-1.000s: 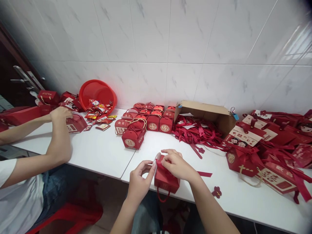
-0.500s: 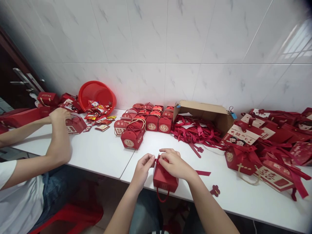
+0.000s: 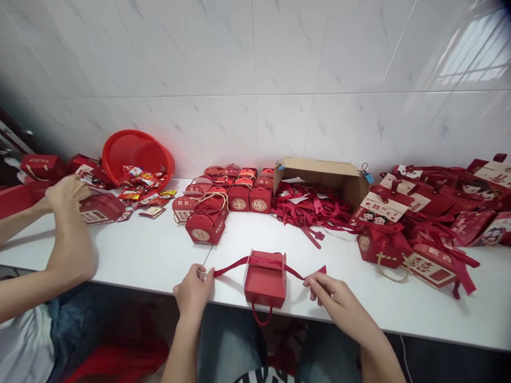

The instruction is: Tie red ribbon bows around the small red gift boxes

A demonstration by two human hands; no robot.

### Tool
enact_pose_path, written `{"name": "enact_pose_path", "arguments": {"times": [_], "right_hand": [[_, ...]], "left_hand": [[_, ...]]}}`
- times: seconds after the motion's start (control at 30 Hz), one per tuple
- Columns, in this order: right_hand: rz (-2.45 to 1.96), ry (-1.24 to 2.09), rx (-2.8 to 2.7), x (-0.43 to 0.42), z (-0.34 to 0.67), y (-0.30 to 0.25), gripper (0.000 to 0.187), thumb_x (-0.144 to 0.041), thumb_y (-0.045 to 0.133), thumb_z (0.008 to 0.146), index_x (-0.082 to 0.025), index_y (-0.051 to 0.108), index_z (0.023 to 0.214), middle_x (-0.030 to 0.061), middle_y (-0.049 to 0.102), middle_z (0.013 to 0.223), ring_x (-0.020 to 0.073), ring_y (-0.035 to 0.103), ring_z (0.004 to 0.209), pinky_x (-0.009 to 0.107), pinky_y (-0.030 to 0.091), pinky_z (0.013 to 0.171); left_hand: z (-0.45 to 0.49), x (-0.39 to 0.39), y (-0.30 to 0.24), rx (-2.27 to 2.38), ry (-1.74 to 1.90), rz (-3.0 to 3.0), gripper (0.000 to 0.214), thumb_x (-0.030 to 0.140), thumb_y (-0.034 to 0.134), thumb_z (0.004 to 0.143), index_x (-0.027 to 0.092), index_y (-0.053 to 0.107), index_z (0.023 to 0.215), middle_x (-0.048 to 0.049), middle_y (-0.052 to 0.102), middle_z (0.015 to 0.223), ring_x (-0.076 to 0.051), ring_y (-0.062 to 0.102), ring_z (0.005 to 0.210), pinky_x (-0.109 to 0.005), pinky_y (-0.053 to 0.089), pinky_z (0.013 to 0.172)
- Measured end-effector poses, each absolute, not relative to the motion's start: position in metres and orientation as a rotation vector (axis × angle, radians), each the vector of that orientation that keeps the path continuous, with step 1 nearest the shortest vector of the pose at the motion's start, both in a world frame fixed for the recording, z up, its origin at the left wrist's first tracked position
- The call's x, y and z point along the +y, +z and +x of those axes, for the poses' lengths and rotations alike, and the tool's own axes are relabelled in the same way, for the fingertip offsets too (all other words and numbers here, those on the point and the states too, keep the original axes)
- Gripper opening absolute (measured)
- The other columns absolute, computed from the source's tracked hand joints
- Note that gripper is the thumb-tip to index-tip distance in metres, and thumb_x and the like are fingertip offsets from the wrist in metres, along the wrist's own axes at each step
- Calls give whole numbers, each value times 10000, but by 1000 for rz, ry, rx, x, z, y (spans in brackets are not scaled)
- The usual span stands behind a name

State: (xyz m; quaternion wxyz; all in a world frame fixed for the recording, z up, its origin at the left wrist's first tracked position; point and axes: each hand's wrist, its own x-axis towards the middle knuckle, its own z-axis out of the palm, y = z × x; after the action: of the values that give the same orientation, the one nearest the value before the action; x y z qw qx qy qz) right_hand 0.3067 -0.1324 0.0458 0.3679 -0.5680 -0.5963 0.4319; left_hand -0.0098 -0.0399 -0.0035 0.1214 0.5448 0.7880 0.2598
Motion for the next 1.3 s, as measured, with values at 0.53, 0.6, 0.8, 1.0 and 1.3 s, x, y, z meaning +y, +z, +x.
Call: {"name": "enact_pose_path", "arguments": {"times": [0.53,0.6,0.8,1.0,1.3], "right_hand": [[-620,1680,-123,-109,258,-21,182,-285,729,734,-204,620,856,-24,582,719,36,408,490,145,340,422],[-543,1649,-30,-103,260,-15,195,-243,737,719,-213,639,885,-3,606,810,49,475,564,149,408,467],[-542,1355,-76,-94,272,2,201,-261,753,712,-214,680,893,-22,606,813,56,515,618,153,469,515],[-726,1073,-250,-93,283,25,246,-251,812,626,-170,706,832,-7,627,812,53,537,616,160,493,585],[-824,800,-621,-87,288,58,190,-254,736,696,-186,687,867,10,635,766,84,518,589,219,427,553]], "left_hand": [[53,-64,-20,1188,1326,880,373,427,633,782,216,638,1089,-69,653,1107,-191,603,1016,-283,443,894],[55,-58,-10,999,1387,688,334,396,604,815,213,632,1093,-51,674,1030,-159,633,919,-267,483,818],[51,-45,22,801,1493,214,135,171,554,832,155,688,826,-16,699,740,-116,649,674,-247,534,658],[48,-47,47,773,1633,443,127,238,661,754,129,705,802,-28,706,753,-121,645,734,-237,543,700],[52,-48,77,1002,1769,939,180,300,763,661,159,733,770,-32,732,840,-121,625,715,-221,509,664]]}}
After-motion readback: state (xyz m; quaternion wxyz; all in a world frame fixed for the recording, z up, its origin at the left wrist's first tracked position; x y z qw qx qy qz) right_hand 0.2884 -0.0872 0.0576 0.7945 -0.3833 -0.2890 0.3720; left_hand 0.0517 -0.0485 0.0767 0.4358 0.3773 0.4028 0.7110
